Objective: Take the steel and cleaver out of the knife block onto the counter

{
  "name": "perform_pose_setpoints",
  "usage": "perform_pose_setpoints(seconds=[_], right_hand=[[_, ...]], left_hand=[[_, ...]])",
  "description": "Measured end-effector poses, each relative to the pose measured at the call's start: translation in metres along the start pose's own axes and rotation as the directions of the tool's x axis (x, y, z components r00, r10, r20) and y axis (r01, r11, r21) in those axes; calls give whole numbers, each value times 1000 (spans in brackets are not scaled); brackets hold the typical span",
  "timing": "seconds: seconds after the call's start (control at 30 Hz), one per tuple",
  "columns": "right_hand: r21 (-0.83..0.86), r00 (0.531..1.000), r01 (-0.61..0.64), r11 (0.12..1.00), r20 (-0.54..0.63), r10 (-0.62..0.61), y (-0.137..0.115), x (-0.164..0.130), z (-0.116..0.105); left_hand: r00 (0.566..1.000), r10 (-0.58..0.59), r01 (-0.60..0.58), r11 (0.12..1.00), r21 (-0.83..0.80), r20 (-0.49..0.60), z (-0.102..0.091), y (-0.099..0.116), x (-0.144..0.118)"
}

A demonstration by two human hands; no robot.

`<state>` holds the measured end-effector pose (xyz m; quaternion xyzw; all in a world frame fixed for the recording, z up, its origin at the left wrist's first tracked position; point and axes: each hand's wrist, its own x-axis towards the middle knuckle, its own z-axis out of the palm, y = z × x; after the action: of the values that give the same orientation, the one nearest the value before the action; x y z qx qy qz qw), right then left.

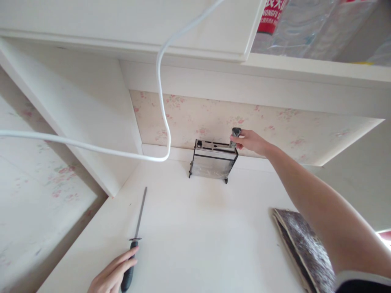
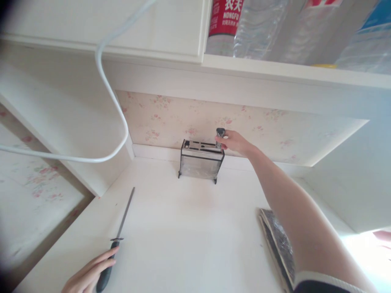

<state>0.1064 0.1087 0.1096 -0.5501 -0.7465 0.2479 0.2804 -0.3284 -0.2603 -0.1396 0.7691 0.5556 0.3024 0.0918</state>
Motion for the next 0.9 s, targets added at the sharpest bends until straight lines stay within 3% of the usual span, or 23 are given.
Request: perform_pose_setpoints(seconds=[0.13,0.3,0.57,0.73,0.9], right_hand=[[209,995,70,975,-87,-53,-10,2,-27],[350,982,161,923,-150,-115,-26,-8,-60],[385,962,244,890,-209,-174,-49,-44,-86],[291,902,395,872,-302,-308,-67,-82,-80],[115,751,540,834,-514,-415,-86,-155,-39]], left_hand=[[999,-36,38,998,51,-33,-1,6,3],[998,-49,56,987,150,-49,5,8,1],[991,33,-8,981,193,-128,6,5,5],[979,74,-34,977,209,-188,5,2,3],[971,54,-9,982,190,-233,6,5,2]])
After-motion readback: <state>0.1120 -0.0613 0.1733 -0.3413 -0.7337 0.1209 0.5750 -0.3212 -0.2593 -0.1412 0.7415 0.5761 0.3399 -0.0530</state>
